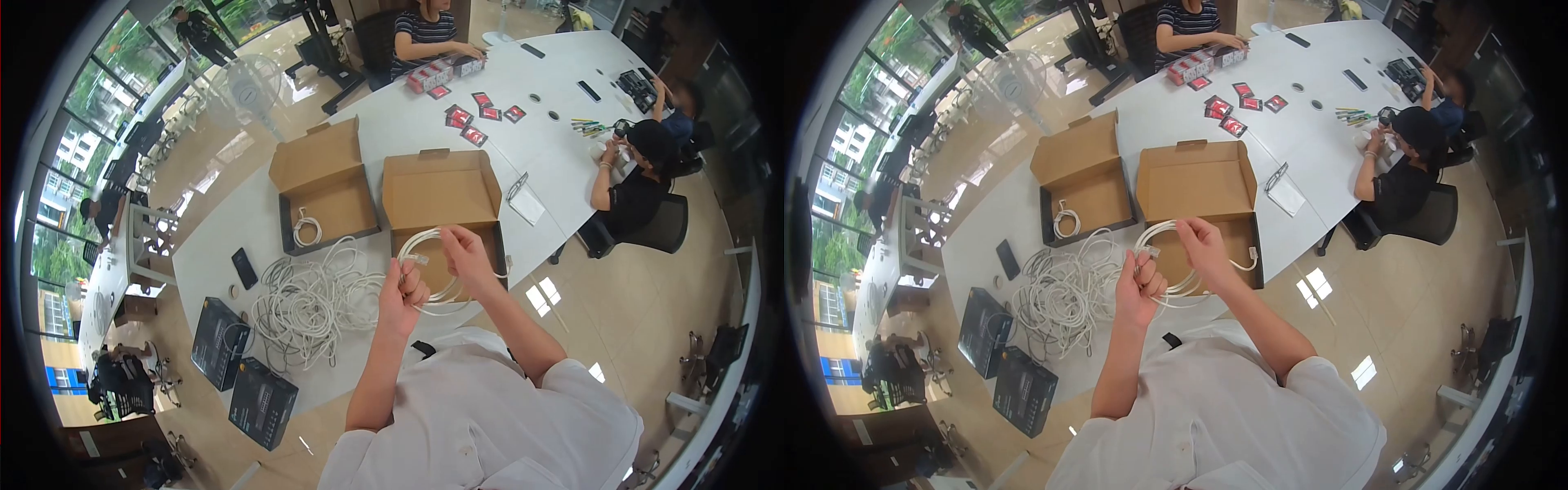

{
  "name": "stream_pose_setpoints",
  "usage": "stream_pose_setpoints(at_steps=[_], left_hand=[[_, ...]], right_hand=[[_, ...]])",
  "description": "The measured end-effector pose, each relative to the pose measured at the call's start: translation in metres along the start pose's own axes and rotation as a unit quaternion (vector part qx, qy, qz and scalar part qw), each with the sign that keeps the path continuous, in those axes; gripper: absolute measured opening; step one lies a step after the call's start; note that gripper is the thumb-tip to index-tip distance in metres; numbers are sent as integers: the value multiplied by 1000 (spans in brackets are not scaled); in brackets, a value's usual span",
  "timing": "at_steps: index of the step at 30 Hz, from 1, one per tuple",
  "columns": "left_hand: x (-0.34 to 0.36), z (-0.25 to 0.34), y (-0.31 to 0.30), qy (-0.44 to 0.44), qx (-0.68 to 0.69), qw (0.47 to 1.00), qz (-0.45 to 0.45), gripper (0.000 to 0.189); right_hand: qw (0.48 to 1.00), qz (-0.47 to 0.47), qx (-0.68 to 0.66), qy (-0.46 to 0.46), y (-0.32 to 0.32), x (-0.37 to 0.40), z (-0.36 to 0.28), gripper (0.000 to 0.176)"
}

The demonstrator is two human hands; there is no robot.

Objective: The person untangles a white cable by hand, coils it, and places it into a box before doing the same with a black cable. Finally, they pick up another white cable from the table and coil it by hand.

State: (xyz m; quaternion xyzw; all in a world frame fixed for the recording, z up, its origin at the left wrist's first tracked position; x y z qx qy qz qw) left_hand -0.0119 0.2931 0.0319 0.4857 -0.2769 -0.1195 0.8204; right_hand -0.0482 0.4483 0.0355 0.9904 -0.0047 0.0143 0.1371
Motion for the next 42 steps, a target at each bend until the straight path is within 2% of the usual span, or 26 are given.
stream_pose_setpoints(at_steps=[1,2,3,6,9,11,12,15,18,22,25,28,31,34,37,40,42], left_hand=[[-1,0,1,11,-2,1000,6,33],[-2,1,4,35,-9,999,15,33],[-2,2,7,58,-16,998,26,33],[-5,11,5,127,-7,991,32,33],[-5,26,3,183,21,982,38,33],[-6,31,8,220,50,973,51,31],[-7,32,8,222,55,972,48,31],[-7,33,6,222,66,972,43,31],[-6,27,6,205,68,975,45,31],[-12,19,-1,202,67,975,57,33],[-13,19,-1,212,69,971,80,33],[-14,22,2,220,68,969,89,34],[-10,28,5,227,50,970,75,35],[-7,30,3,214,28,975,53,35],[-5,24,0,189,-25,981,38,38],[-2,19,-5,170,-96,981,-1,40],[-1,17,-6,159,-144,976,-19,41]], right_hand=[[986,27,112,-122,8,2,4,20],[944,54,221,-240,13,4,5,22],[848,70,397,-344,15,8,-8,29],[800,110,427,-408,24,30,-30,30],[827,-13,422,-371,14,51,-11,31],[938,-50,305,-158,12,61,0,29],[968,-69,238,-47,12,63,4,28],[999,-16,18,-39,11,50,20,28],[996,39,-83,-11,7,37,3,30],[993,34,-80,-80,-1,28,-5,29],[987,27,42,-152,6,40,-12,21],[938,-17,256,-234,12,53,-20,13],[936,-84,241,-243,20,61,-12,15],[950,-168,207,-164,22,57,-7,22],[950,-242,199,-8,18,48,-14,25],[965,-234,84,86,11,36,5,26],[959,-237,112,109,4,29,0,27]])
Point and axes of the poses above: each hand's wrist, its own x-axis away from the middle knuckle, its own y-axis out of the palm, z = x × y, the point moved 1 cm from there along -x, towards the middle knuckle, and after that the axes turned 9 degrees about -y, right-handed, at the moved point
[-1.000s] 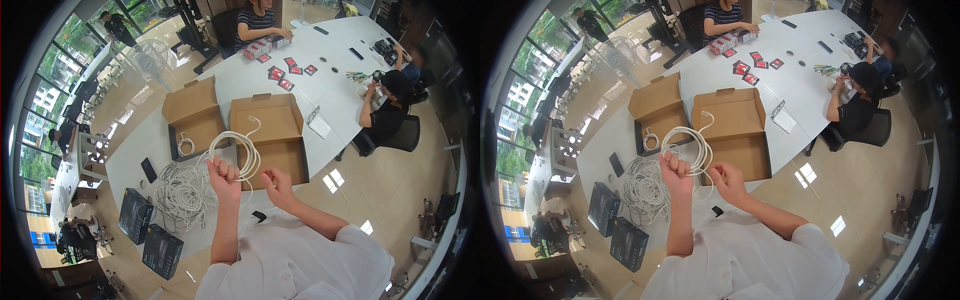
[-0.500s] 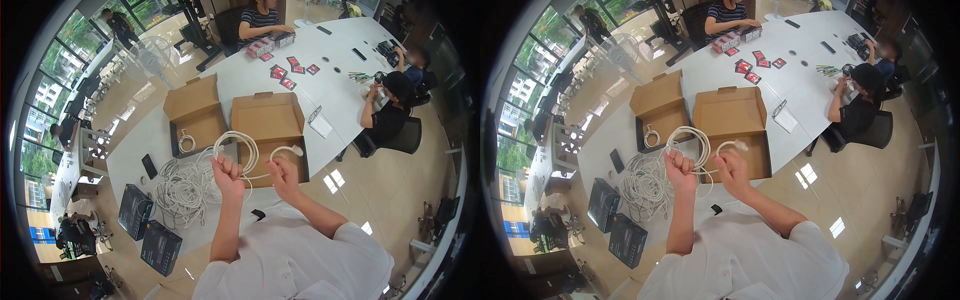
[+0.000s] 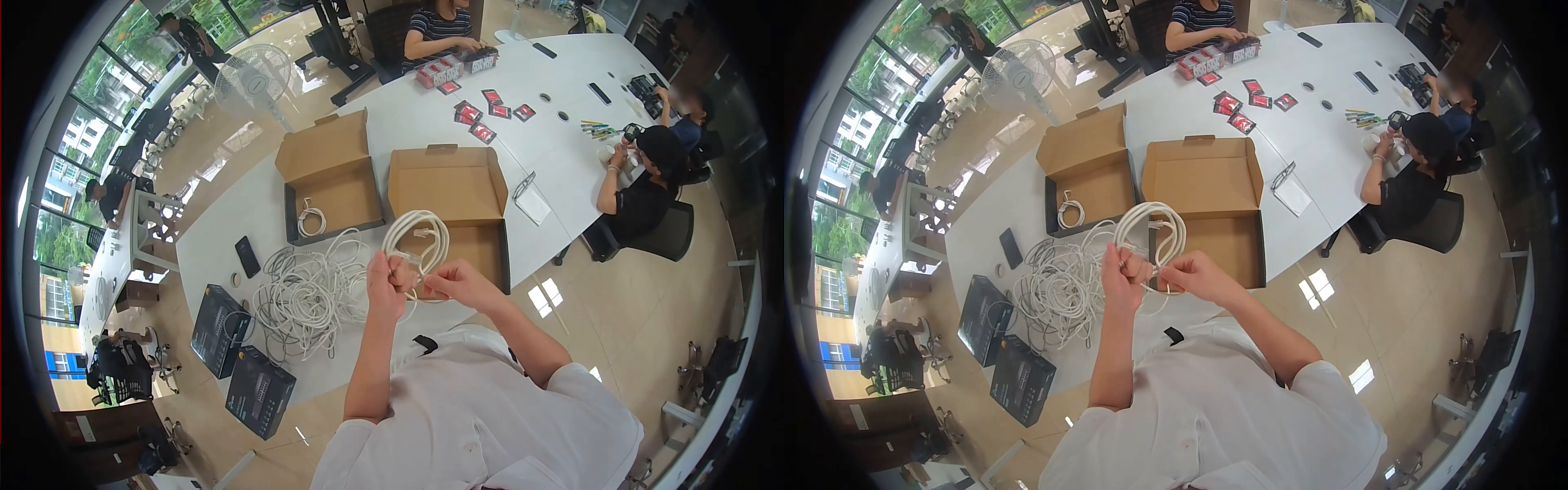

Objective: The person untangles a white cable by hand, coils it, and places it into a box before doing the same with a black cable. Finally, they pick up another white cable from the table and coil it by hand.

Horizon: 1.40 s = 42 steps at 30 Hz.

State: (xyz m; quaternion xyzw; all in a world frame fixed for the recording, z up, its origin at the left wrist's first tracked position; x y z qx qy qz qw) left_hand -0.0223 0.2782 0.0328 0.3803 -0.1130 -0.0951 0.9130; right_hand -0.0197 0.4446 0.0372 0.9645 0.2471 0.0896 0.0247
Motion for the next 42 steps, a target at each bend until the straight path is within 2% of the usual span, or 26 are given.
stream_pose_setpoints(at_steps=[1,5,7,10,13,16,20,23,26,29,32,35,38,42], left_hand=[[1,-1,0,-5,-26,1000,-4,42],[3,-4,5,-10,-85,996,-23,46],[3,-9,3,-11,-62,996,-64,44],[5,-17,4,-37,-33,995,-90,43],[7,-27,12,-72,-44,993,-81,46],[5,-31,14,-76,-32,994,-68,46],[4,-28,8,-98,94,991,12,41],[0,-19,-1,-80,183,980,4,35],[-2,-17,1,-83,216,973,20,35],[-4,-20,3,-82,220,972,-9,33],[-6,-21,4,-71,235,969,-15,33],[-6,-18,7,-61,231,971,-6,34],[-6,-10,9,-18,252,967,43,33],[-5,-14,3,-51,275,959,54,33]], right_hand=[[1000,-3,11,14,-3,-1,-5,28],[988,82,94,88,-9,-2,-12,32],[972,130,152,119,-16,-3,-13,31],[990,139,2,3,-20,-6,14,27],[985,145,-87,-24,-22,-10,27,24],[943,106,-314,28,-25,-12,28,21],[923,89,-375,7,-33,-11,34,18],[906,49,-418,-39,-40,-8,32,17],[911,85,-401,-40,-39,-6,26,16],[913,121,-387,-50,-42,-8,35,14],[922,171,-337,-80,-41,-8,31,14],[908,229,-321,-139,-55,-12,50,13],[890,312,-304,-137,-71,-7,40,13],[891,328,-229,-216,-64,-2,22,14]])
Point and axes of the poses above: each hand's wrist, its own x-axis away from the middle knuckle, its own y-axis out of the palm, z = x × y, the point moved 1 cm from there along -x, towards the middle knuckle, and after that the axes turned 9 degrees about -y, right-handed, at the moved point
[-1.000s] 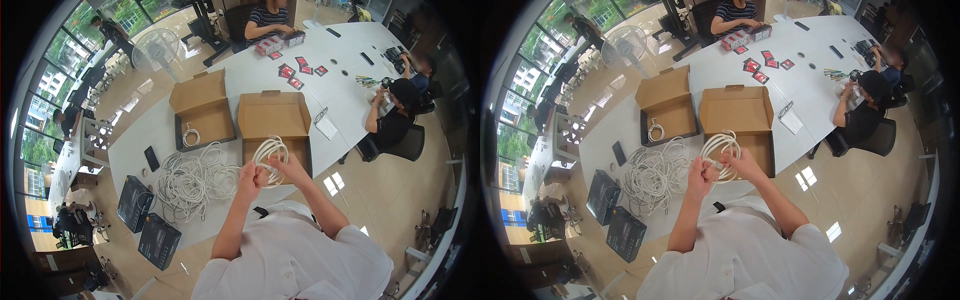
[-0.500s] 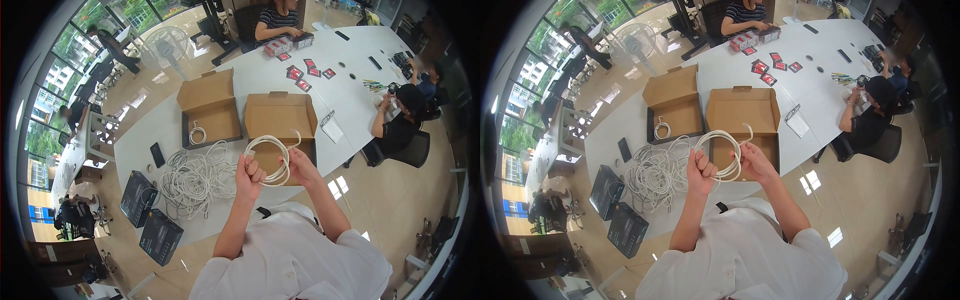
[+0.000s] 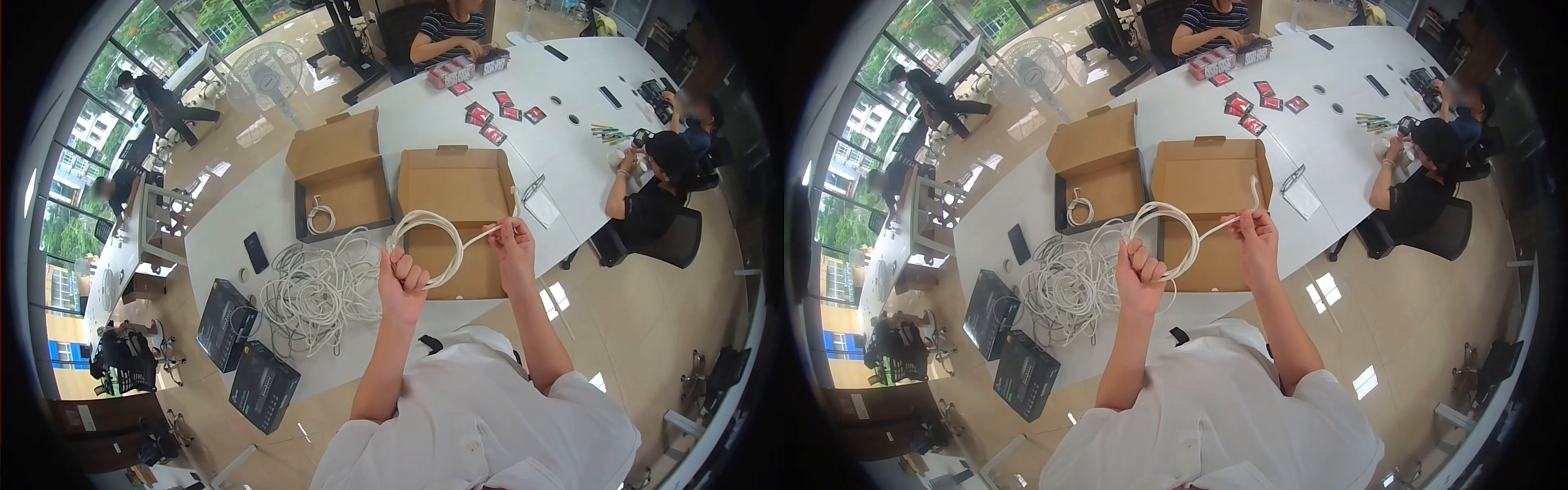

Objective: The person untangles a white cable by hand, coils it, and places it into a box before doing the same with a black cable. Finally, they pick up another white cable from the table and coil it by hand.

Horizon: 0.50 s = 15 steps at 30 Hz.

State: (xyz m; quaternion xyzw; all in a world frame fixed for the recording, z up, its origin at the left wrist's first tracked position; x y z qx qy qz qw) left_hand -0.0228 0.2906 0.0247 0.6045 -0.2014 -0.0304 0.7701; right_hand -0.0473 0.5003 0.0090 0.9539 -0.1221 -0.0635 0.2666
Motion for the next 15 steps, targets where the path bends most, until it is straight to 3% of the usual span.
stream_pose_setpoints(at_steps=[6,11,15], left_hand=[[6,2,8,2,-53,998,36,33],[5,6,7,11,-108,993,47,35],[9,7,10,21,-174,984,28,37]], right_hand=[[983,-157,-71,-61,5,2,-5,15],[966,-256,28,21,24,12,-10,5],[942,-286,170,35,32,18,-2,14]])
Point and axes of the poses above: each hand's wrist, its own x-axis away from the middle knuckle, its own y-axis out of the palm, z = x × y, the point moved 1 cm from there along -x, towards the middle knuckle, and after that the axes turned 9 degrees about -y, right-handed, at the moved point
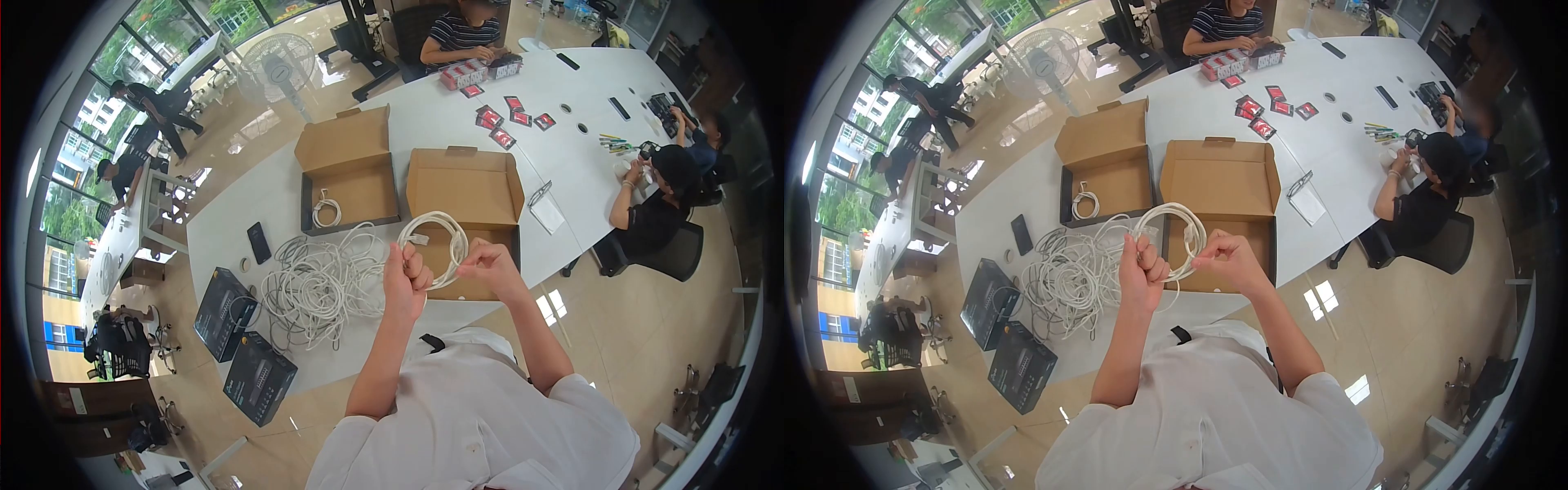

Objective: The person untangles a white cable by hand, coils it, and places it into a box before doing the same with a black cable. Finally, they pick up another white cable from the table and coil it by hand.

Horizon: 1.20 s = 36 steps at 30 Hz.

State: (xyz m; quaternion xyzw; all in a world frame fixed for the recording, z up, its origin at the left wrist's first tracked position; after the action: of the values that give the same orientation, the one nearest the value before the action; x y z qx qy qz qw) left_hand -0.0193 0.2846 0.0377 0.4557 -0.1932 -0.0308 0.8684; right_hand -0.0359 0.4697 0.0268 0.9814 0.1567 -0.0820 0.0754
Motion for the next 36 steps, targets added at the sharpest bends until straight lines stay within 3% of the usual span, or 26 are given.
stream_pose_setpoints(at_steps=[3,9,12,15,18,21,27,30,36], left_hand=[[0,-2,0,-5,-38,999,-39,38],[-4,-3,3,-40,-56,994,-79,40],[-5,-6,0,-69,-49,992,-95,40],[-7,-9,-3,-92,-29,989,-112,40],[-9,-10,-4,-108,-37,987,-115,40],[-10,-8,-3,-117,-48,985,-113,40],[-11,-18,0,-141,-76,980,-119,39],[-10,-19,6,-129,-99,980,-117,39],[-14,-16,-2,-121,-54,989,-72,37]], right_hand=[[997,14,33,68,8,0,2,23],[993,111,16,20,2,-3,12,40],[994,104,34,-7,-4,-7,7,44],[996,50,-23,70,-4,-10,-10,41],[995,-26,-37,89,-9,-10,2,35],[995,-6,-23,96,-6,-10,-3,24],[985,-11,57,165,-5,-15,0,16],[979,42,41,193,-9,-17,15,14],[989,124,39,68,-4,-17,38,38]])
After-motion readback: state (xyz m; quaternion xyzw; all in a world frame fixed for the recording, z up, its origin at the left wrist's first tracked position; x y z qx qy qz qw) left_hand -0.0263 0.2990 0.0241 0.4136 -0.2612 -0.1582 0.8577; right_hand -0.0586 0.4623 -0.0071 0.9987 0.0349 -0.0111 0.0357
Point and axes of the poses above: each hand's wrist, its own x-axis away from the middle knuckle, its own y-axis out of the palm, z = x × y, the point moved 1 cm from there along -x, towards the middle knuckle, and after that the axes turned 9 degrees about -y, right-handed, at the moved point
